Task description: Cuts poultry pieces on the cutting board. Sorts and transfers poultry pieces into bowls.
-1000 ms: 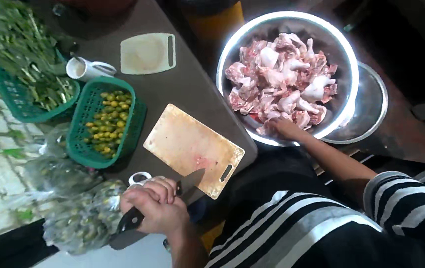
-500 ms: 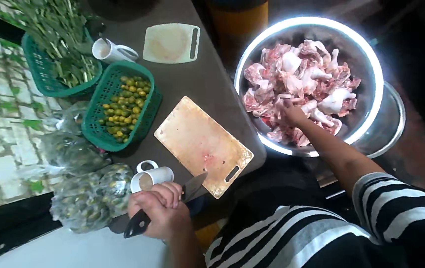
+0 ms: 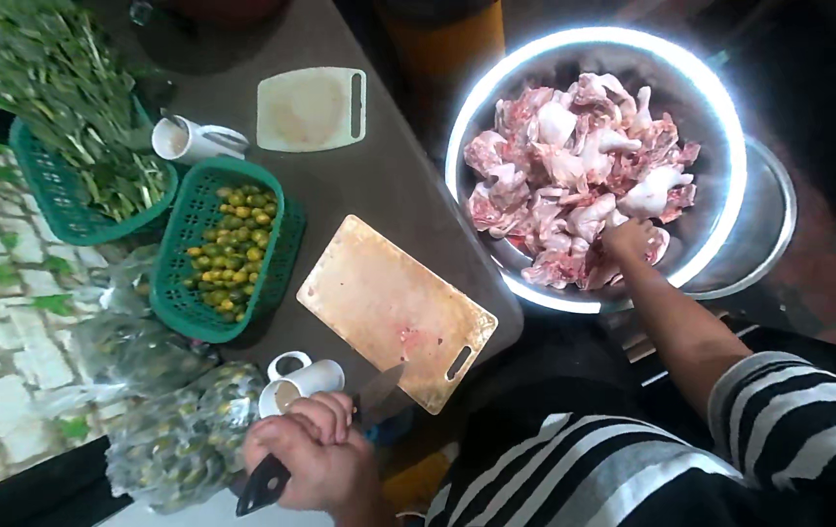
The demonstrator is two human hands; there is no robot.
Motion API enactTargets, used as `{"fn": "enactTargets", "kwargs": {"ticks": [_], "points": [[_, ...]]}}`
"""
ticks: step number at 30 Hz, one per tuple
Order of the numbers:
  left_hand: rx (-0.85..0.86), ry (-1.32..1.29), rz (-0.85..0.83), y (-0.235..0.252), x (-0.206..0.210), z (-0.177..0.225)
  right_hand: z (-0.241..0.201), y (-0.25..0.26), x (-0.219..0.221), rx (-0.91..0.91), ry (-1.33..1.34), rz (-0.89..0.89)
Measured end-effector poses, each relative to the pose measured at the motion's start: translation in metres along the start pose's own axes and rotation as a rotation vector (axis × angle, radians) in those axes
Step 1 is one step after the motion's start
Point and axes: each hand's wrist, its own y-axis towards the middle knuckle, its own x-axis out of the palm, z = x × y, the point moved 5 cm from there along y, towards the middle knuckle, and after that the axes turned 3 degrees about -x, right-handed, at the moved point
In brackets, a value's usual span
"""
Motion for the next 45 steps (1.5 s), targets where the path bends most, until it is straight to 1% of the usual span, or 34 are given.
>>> {"fn": "enactTargets", "kwargs": {"ticks": [3,6,8,12,15,18,21,23,26,28,30,32,34,35,36,38,39,41,42,45], "points": [[-0.004,-0.011,-0.008,0.006,0.010,-0.003,-0.010,-0.001,-0.011,-0.070,-0.220,-0.141],[0.006,-0.030,-0.050,0.013,0.018,-0.003,0.000,0.017,-0.008,-0.147,-0.280,-0.248],[0.006,-0.050,-0.062,0.014,0.020,-0.004,0.007,0.025,-0.001,-0.237,-0.359,-0.323],[0.008,-0.084,-0.047,0.017,0.016,-0.007,-0.003,-0.003,-0.026,-0.316,-0.434,-0.323],[-0.005,-0.093,-0.030,0.018,0.011,-0.012,-0.001,-0.011,-0.043,-0.395,-0.325,-0.320],[0.014,-0.118,-0.021,0.019,0.005,-0.017,-0.002,-0.032,-0.062,-0.497,-0.070,-0.309],[0.040,-0.152,0.000,0.017,-0.006,-0.023,-0.019,-0.088,-0.076,-0.673,0.075,-0.366],[0.033,-0.183,0.007,0.014,-0.011,-0.030,-0.045,-0.128,-0.076,-0.832,0.082,-0.423],[0.042,-0.198,0.029,0.008,-0.015,-0.039,-0.094,-0.184,-0.059,-1.187,-0.060,-0.437],[0.078,-0.112,0.054,0.001,-0.021,-0.039,-0.122,-0.220,-0.041,-1.409,-0.126,-0.476],[0.127,0.037,0.095,-0.009,-0.031,-0.036,-0.144,-0.253,-0.018,-1.613,-0.106,-0.552],[0.189,0.183,0.154,-0.017,-0.042,-0.031,-0.162,-0.276,0.006,-1.739,-0.071,-0.681],[0.208,0.247,0.227,-0.025,-0.055,-0.026,-0.180,-0.288,0.032,-1.833,-0.043,-0.795],[0.212,0.265,0.254,-0.029,-0.061,-0.024,-0.187,-0.289,0.048,-1.856,-0.074,-0.818],[0.213,0.281,0.274,-0.033,-0.066,-0.021,-0.195,-0.285,0.065,-1.857,-0.159,-0.812],[0.202,0.304,0.296,-0.040,-0.074,-0.017,-0.206,-0.272,0.094,-1.821,-0.381,-0.702],[0.205,0.310,0.302,-0.043,-0.075,-0.015,-0.211,-0.270,0.100,-1.807,-0.419,-0.617],[0.211,0.293,0.334,-0.048,-0.078,-0.011,-0.221,-0.281,0.099,-1.799,-0.350,-0.443],[0.205,0.262,0.352,-0.051,-0.078,-0.010,-0.222,-0.290,0.095,-1.780,-0.309,-0.399],[0.188,0.137,0.399,-0.051,-0.077,-0.011,-0.216,-0.323,0.097,-1.743,-0.328,-0.399]]}}
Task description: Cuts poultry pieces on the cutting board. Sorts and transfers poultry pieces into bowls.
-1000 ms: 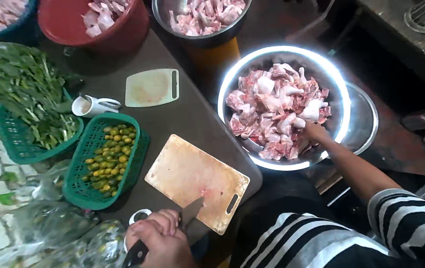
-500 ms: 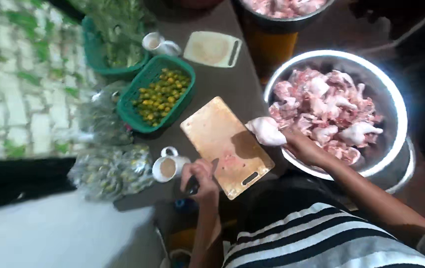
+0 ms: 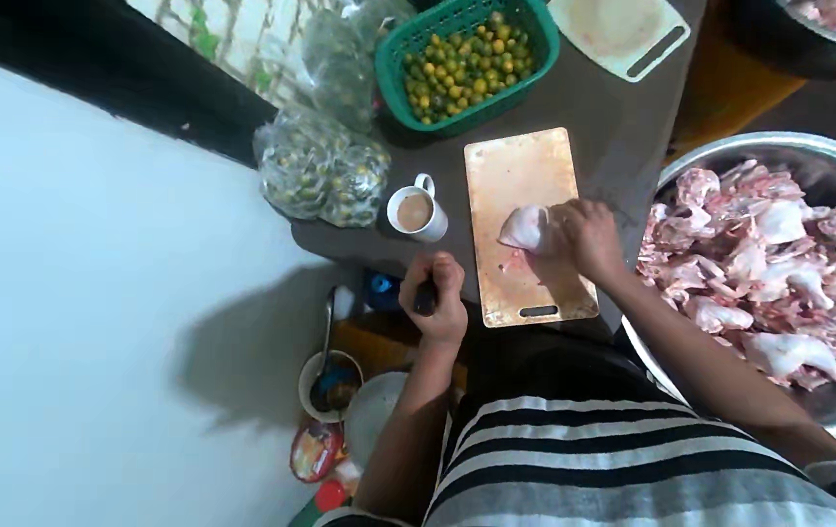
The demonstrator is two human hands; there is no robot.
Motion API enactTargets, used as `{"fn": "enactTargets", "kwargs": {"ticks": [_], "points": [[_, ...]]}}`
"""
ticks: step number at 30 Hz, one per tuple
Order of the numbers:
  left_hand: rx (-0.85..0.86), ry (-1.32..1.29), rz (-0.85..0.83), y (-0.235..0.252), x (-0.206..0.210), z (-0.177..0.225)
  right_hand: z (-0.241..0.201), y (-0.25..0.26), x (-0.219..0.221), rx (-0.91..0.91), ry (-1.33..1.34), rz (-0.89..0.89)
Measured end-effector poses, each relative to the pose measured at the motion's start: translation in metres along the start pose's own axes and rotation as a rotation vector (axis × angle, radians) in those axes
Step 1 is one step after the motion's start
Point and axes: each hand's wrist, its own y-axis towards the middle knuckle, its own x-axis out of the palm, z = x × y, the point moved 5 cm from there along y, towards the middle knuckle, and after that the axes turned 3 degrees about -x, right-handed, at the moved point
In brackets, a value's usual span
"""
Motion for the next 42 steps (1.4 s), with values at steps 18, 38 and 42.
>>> {"fn": "enactTargets", "kwargs": {"ticks": [18,38,42], "points": [[-0.053,-0.094,-0.057,0.006,0.042,-0.008,-0.013,0.025,0.034,-0.204,-0.266,-0.302],[-0.093,-0.260,-0.060,-0.002,0.032,0.004,0.008,0.010,-0.017,0.098,-0.039,-0.227],[-0.052,-0.333,-0.210,0.005,0.051,0.008,0.009,0.020,0.026,0.124,0.022,-0.243]]}}
